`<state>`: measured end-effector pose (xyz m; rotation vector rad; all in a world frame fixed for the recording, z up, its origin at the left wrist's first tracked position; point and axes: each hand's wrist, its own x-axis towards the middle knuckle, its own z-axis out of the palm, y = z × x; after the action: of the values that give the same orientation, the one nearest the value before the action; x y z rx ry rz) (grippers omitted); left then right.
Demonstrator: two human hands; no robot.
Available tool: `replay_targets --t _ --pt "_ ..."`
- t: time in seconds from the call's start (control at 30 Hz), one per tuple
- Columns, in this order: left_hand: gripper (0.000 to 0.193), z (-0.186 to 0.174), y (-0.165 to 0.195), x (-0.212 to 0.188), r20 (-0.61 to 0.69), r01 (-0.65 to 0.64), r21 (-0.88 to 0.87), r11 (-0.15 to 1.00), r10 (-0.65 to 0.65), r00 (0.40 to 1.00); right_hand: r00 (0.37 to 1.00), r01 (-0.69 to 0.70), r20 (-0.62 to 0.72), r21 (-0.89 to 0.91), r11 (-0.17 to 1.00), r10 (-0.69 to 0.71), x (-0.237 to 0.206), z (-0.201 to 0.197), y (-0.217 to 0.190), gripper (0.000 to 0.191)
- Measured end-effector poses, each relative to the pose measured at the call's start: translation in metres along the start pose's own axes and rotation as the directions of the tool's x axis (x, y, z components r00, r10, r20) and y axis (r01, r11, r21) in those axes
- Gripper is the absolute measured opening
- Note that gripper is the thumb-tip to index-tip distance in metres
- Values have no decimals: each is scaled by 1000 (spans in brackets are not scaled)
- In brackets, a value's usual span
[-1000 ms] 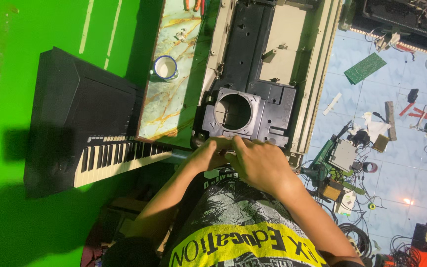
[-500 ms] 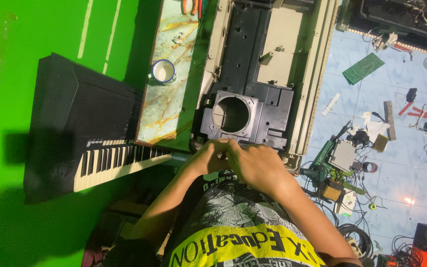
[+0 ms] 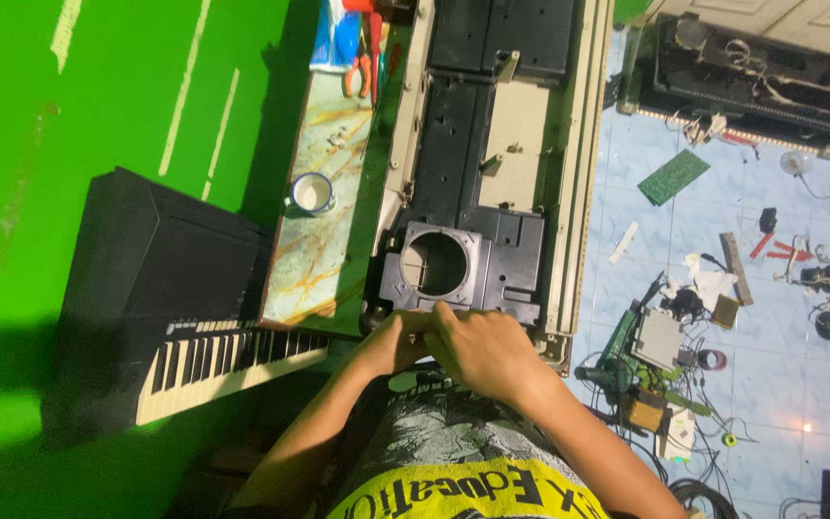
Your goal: The person unscrews and removes a black internal plastic frame from the chassis of an electronic keyboard using a screwdriver, then manipulates the internal wiring.
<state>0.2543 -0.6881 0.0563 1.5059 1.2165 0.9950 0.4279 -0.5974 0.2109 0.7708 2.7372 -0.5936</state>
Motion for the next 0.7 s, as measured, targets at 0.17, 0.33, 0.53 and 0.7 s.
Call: replay_targets --t 0.17,0.33,0.53,0.7 --pt "19 0 13 9 -5 -102 -83 991 102 995 994 39 -100 -84 996 -48 -8 -3 -2 52" --pt "21 -1 20 12 -44 -27 -99 995 23 999 998 -54 -32 -14 998 53 -6 -2 -5 40" --pt "18 -7 21 5 4 23 -25 999 -23 1000 994 -9 -107 43 999 14 -5 0 -1 36" --pt "21 -5 8 4 -8 15 -76 997 -16 1000 990 43 -138 74 996 -32 -3 3 3 33"
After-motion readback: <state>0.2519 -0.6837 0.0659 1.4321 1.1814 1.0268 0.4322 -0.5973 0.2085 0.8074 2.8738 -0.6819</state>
